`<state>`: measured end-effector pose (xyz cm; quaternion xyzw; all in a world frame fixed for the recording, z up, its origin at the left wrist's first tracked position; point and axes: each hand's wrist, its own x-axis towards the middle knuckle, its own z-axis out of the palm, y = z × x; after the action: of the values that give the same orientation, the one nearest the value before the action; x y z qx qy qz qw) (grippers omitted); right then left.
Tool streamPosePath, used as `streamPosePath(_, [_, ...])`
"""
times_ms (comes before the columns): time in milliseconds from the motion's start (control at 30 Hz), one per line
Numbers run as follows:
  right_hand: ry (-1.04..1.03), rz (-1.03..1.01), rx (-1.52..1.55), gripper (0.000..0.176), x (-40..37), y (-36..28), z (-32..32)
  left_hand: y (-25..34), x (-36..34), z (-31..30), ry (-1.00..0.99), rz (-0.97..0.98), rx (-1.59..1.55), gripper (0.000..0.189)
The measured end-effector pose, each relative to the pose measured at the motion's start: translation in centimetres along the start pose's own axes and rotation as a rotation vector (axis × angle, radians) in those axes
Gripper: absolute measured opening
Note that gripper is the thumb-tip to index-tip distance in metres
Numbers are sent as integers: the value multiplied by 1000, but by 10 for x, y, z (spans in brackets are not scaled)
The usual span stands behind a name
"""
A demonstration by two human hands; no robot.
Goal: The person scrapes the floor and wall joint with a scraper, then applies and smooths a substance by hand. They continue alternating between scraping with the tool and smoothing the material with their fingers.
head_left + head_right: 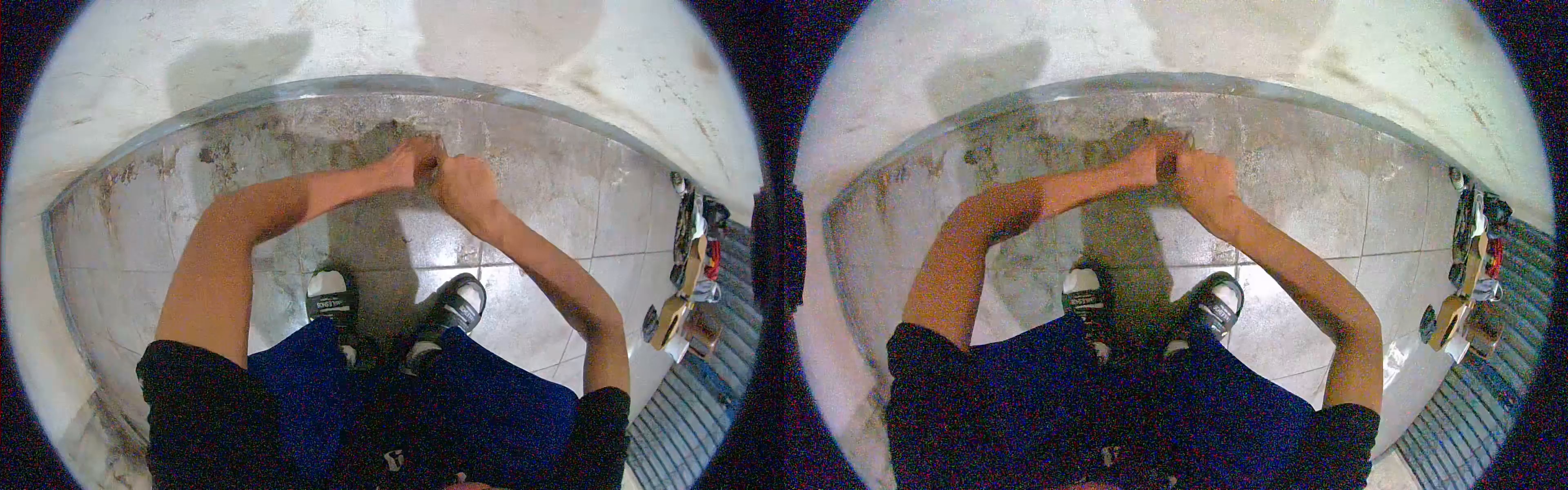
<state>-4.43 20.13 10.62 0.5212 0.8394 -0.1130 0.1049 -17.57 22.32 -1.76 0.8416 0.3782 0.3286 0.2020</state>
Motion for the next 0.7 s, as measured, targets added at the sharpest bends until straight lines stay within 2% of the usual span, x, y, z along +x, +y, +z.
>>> streamPosePath(33, [-27, 5, 1, 14, -2, 0, 6, -3, -9, 13, 140, 72, 98, 26])
streamPosePath(100, [36, -2, 32, 16, 11, 14, 16, -34, -6, 36, -57, -134, -30, 27])
streamPosePath(167, [78, -3, 36, 21, 11, 26, 13, -27, 6, 31, -189, -287, -109, 26])
streamPosePath(233, [111, -3, 24, 27, 14, 34, -8, 16, 35, -10, -253, -388, -125, 22])
streamPosePath(267, [147, -66, 7, 27, 15, 39, -13, 18, 37, -9, -199, -457, -239, 18])
streamPosePath(367, [196, -221, -65, 28, 14, 58, -11, 30, 40, -30, -478, -305, 245, 16])
streamPosePath(467, [145, -313, -134, 29, 25, 72, 16, -3, 17, -8, -238, -194, 347, 21])
streamPosePath(533, [148, -331, -140, 30, 33, 77, 28, 2, 22, -14, -384, -166, 291, 20])
streamPosePath(667, [92, -230, -74, 32, 5, 79, 44, 25, 34, -6, -640, -188, 270, 22])
streamPosePath(700, [85, -209, -67, 32, -5, 78, 47, 27, 32, -1, -586, -132, 303, 22])
